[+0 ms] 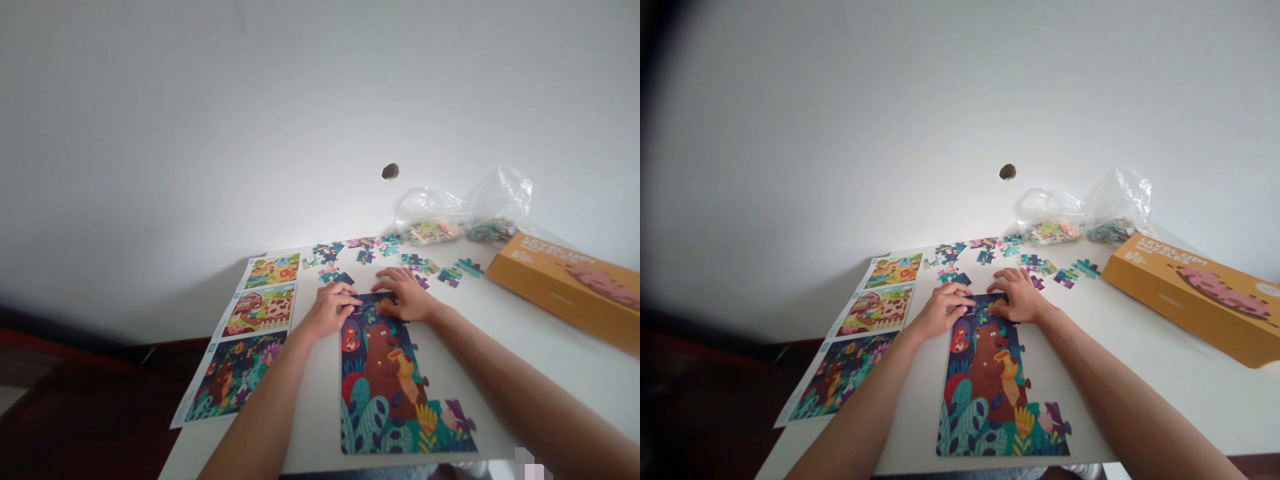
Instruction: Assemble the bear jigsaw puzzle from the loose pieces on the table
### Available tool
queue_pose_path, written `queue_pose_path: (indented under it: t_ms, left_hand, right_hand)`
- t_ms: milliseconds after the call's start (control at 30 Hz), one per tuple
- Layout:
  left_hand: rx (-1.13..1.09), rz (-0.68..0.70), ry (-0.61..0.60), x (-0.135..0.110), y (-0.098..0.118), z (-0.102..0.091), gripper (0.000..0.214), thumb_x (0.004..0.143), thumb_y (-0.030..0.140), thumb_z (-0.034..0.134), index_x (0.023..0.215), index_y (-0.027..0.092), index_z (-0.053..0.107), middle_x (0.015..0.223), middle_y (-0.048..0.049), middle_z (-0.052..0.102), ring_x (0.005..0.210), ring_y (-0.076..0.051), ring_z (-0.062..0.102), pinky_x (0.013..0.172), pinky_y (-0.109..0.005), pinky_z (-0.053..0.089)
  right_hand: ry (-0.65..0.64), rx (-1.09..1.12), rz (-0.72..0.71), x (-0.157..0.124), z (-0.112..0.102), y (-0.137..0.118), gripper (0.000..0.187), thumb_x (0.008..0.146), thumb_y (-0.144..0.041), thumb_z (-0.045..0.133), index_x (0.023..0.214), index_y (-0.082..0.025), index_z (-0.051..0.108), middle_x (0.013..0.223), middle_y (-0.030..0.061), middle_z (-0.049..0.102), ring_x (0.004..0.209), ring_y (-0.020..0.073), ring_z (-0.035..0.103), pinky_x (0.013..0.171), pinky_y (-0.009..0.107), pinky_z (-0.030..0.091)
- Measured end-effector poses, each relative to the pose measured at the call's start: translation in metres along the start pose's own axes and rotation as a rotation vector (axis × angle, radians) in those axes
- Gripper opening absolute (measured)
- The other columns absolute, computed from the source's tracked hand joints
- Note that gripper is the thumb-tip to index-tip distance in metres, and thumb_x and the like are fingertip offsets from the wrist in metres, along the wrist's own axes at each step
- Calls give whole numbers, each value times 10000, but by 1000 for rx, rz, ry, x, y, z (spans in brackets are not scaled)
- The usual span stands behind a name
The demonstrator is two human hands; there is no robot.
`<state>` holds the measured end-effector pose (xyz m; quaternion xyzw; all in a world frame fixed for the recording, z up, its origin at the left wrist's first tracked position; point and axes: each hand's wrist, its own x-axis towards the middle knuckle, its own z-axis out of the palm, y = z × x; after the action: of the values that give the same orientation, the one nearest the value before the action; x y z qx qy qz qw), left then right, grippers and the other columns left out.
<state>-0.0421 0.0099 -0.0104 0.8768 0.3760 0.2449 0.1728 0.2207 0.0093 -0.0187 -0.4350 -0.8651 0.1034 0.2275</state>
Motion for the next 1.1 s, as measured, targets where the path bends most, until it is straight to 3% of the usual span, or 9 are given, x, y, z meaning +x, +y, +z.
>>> queue_pose_path:
  t_ms: [233,767,933,1100]
  left_hand:
    - [-8,-24,17,1,2,1,129,830,299,725,946,288,779,1102,-50,668,1060,-223,597,1005,-426,404]
    - [-6,-90,13,0,-3,4,197,851,188,667,960,317,769,1100,-24,655,1092,-222,578,1027,-431,371]
    - [-36,-136,94,0,-7,3,267,878,125,573,994,279,757,1059,-37,647,1041,-198,593,967,-385,426]
    - [-2,-170,63,-1,-7,1,234,840,131,636,961,285,763,1038,-25,655,1042,-203,587,989,-398,402]
  right_hand:
    - [5,11,-2,1,-1,0,388,772,-478,707,1107,-282,701,1301,117,566,1235,347,481,1065,584,279]
    - [-4,5,1,1,0,1,392,780,-491,703,1116,-289,697,1306,113,563,1243,338,476,1075,580,274]
    - [-13,-1,8,0,0,2,383,786,-487,699,1117,-295,698,1309,113,561,1253,338,469,1075,582,268]
    - [-17,10,10,0,0,2,391,789,-504,692,1120,-296,697,1313,109,559,1252,336,469,1079,575,265]
